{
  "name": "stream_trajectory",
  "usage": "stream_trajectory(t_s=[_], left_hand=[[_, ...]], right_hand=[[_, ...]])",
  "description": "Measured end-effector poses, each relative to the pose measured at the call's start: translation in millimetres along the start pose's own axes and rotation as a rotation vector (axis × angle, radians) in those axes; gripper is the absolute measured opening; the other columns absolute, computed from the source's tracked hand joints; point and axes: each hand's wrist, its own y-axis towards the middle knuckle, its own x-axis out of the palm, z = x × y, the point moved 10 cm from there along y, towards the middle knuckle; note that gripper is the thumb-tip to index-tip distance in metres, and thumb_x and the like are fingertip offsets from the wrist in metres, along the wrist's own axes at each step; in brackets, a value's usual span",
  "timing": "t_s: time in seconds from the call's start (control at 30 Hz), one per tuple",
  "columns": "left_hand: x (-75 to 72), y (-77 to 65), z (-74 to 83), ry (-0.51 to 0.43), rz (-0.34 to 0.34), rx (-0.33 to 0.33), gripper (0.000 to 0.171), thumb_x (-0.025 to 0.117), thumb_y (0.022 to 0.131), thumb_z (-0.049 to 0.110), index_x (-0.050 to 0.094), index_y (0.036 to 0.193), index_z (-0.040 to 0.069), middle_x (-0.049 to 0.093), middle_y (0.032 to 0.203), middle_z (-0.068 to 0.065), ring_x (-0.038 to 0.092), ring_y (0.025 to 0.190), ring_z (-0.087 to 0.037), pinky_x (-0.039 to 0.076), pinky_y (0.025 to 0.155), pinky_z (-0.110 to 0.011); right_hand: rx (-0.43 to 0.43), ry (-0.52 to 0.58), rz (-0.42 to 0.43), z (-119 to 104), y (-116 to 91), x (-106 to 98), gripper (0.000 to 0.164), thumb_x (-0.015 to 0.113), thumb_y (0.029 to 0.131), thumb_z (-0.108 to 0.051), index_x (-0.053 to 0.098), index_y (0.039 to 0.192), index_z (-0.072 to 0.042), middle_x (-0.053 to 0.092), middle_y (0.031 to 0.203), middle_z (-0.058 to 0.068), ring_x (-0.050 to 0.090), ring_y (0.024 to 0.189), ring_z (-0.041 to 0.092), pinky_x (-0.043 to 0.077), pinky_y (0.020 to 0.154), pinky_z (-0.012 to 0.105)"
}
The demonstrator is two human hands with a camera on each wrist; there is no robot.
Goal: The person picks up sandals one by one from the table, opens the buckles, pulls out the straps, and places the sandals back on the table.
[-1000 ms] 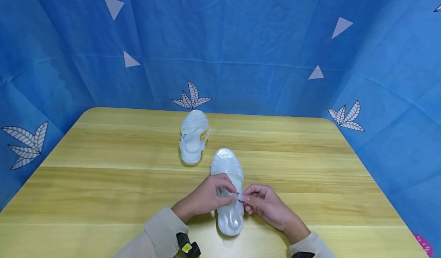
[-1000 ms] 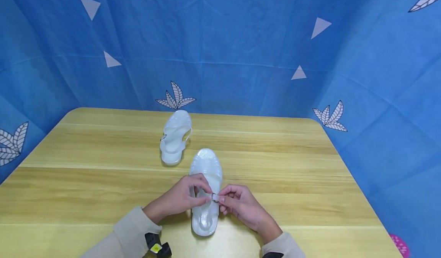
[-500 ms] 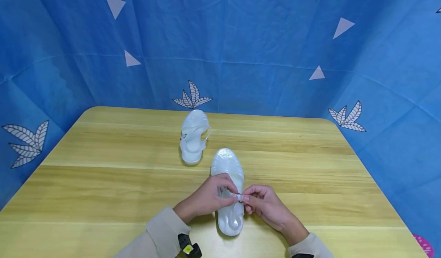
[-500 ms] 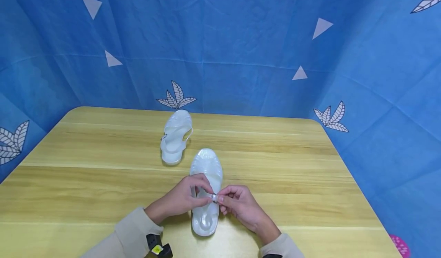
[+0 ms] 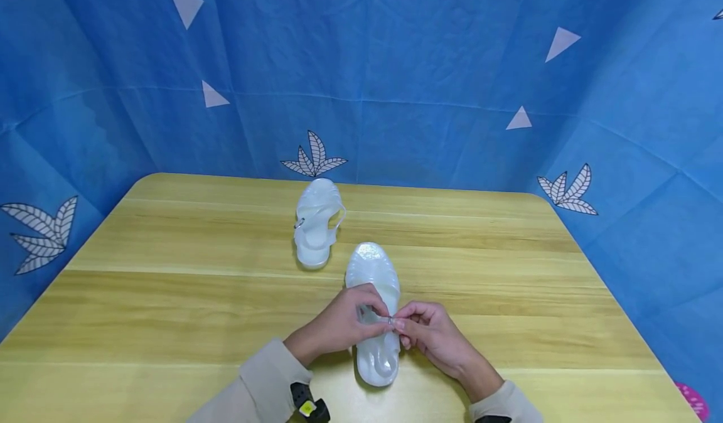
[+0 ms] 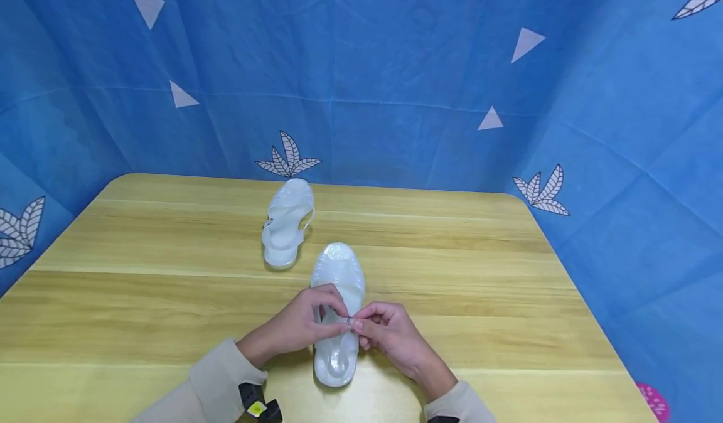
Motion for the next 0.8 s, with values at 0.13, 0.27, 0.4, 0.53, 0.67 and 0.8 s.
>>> stream_trajectory(t_s=[0.13,0.27,0.4,0.53,0.67,0.8], left_hand=[[-1.0,-0.3,-1.1,0.005,-0.005,0.001,0.007,0.074,0.081,0.019,0.07,0.084,0.015,0.061,0.088,0.006,0.054,0.088,-0.009,0.044,0.083,-0.027],[-1.8,-0.2,-1.3,0.017,-0.006,0.007,0.006,0.074,0.081,0.018,0.071,0.084,0.014,0.06,0.087,0.006,0.054,0.086,-0.01,0.045,0.079,-0.026],[-2.3,-0.4,-2.1,0.016,-0.01,0.002,0.005,0.073,0.081,0.016,0.071,0.086,0.013,0.061,0.087,0.006,0.054,0.086,-0.011,0.045,0.078,-0.025],[-2.6,-0.7,-3.2,0.008,-0.015,-0.003,0.006,0.073,0.082,0.015,0.071,0.087,0.013,0.061,0.089,0.006,0.054,0.088,-0.011,0.045,0.079,-0.026],[-3.0,-0.8,-3.2,0.004,-0.012,-0.001,0.007,0.073,0.081,0.014,0.071,0.088,0.013,0.061,0.089,0.005,0.054,0.088,-0.011,0.044,0.079,-0.027],[-2.2,-0.6,-2.5,-0.003,-0.006,0.004,0.008,0.073,0.081,0.012,0.071,0.088,0.012,0.061,0.089,0.005,0.054,0.088,-0.011,0.044,0.08,-0.026]], right_hand=[[0.028,0.012,0.004,1.0,-0.2,-2.0,0.017,0.05,0.093,0.002,0.063,0.096,-0.007,0.067,0.086,-0.002,0.058,0.071,0.003,0.048,0.063,0.015],[0.047,0.037,-0.016,0.8,-1.6,-1.9,0.016,0.048,0.093,0.003,0.061,0.096,-0.006,0.065,0.087,-0.001,0.059,0.072,0.004,0.049,0.063,0.015],[0.051,0.064,-0.05,-0.2,-3.1,-0.6,0.017,0.046,0.093,0.003,0.059,0.098,-0.006,0.065,0.087,-0.001,0.06,0.074,0.005,0.049,0.064,0.016],[0.051,0.072,-0.055,0.0,-3.3,-1.1,0.016,0.046,0.093,0.003,0.059,0.099,-0.006,0.064,0.087,-0.001,0.06,0.076,0.006,0.049,0.064,0.016],[0.046,0.065,-0.044,1.0,-2.7,-2.5,0.016,0.047,0.094,0.003,0.059,0.098,-0.006,0.064,0.087,-0.001,0.06,0.076,0.006,0.048,0.064,0.016],[0.029,0.064,-0.042,0.6,-2.3,-2.7,0.016,0.047,0.094,0.003,0.059,0.098,-0.006,0.064,0.086,-0.001,0.059,0.075,0.006,0.049,0.065,0.016]])
